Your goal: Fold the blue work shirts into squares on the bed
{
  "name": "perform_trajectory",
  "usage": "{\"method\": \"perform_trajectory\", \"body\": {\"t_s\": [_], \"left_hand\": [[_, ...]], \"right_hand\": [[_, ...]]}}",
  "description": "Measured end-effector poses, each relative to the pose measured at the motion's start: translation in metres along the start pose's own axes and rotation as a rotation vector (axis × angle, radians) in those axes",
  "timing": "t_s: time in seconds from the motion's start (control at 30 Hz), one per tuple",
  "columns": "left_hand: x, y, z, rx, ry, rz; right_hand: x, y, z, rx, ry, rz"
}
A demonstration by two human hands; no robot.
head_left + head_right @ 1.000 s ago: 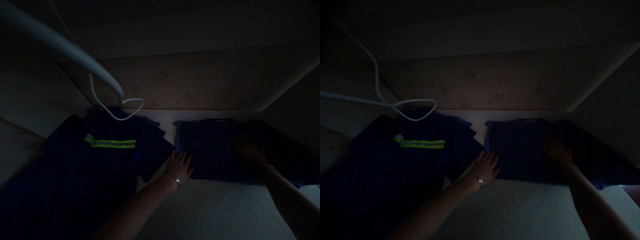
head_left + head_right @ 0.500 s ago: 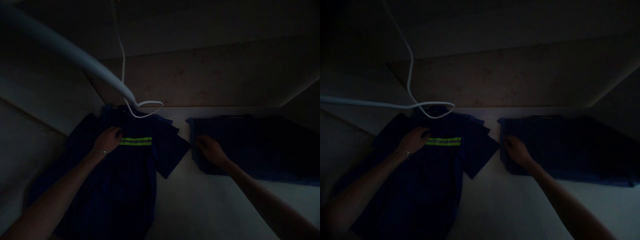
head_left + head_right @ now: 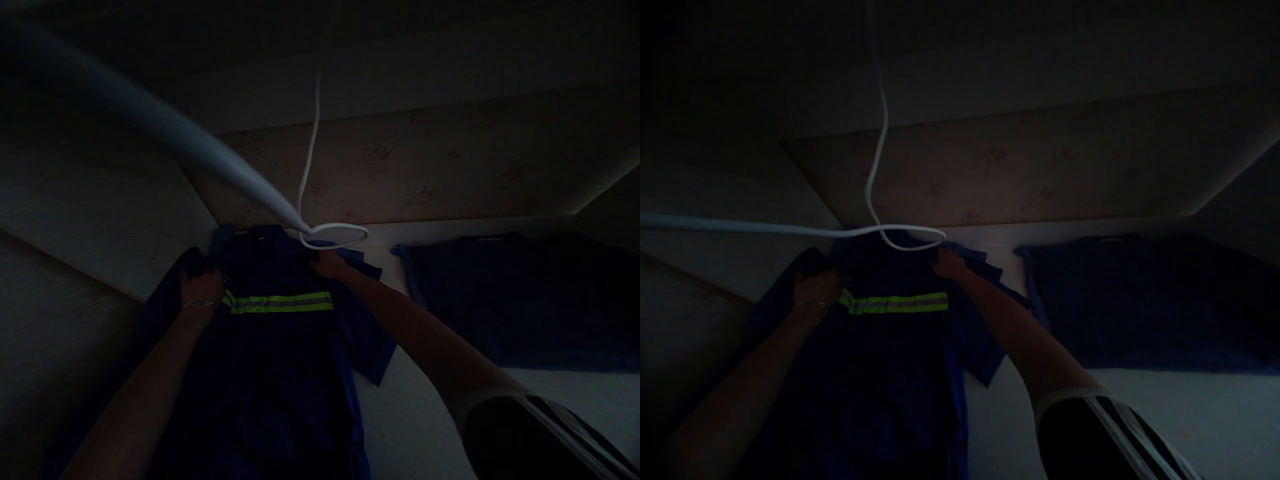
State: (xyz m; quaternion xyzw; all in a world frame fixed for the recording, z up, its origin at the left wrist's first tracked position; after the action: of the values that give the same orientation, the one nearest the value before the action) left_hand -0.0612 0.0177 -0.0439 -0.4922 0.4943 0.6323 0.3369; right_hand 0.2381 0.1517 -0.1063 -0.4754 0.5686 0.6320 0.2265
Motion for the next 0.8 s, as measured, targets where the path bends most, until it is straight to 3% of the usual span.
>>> {"method": "perform_trajectory", "body": {"t_s": [0.17, 0.33, 0.43, 0.57, 0.67, 0.8], "left_hand": [[-0.028, 0.027, -0.013, -0.076, 0.033, -0.120], [-0.069, 0.050, -0.034, -0.050, -0.132, -0.039], [-0.083, 0.055, -0.045, -0.025, -0.199, 0.033], [-0.086, 0.051, -0.055, 0.002, -0.221, 0.165], [-0.077, 0.043, -0.055, 0.028, -0.186, 0.199], [-0.062, 0.040, -0.042, -0.041, -0.154, 0.150]], "right_hand": [[0.010, 0.018, 0.024, 0.008, -0.033, -0.049], [0.015, 0.029, 0.033, -0.048, -0.029, -0.074], [0.016, 0.038, 0.033, -0.095, -0.043, -0.080], [0.019, 0.050, 0.033, -0.153, -0.044, -0.103], [0.020, 0.056, 0.035, -0.177, -0.050, -0.132], [0.016, 0.063, 0.035, -0.230, -0.067, -0.133]]}}
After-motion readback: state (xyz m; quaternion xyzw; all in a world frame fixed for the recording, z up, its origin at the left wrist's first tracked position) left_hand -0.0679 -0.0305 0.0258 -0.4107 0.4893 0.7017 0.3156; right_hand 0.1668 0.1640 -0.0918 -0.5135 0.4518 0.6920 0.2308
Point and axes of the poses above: each hand's wrist, its own z-axis towards the middle knuckle, its own x-axis out of the palm, y = z × x, the point moved 5 cm from there along z, towards the middle knuckle, and after that the axes turned 3 degrees about x, right-handed, at the moved point
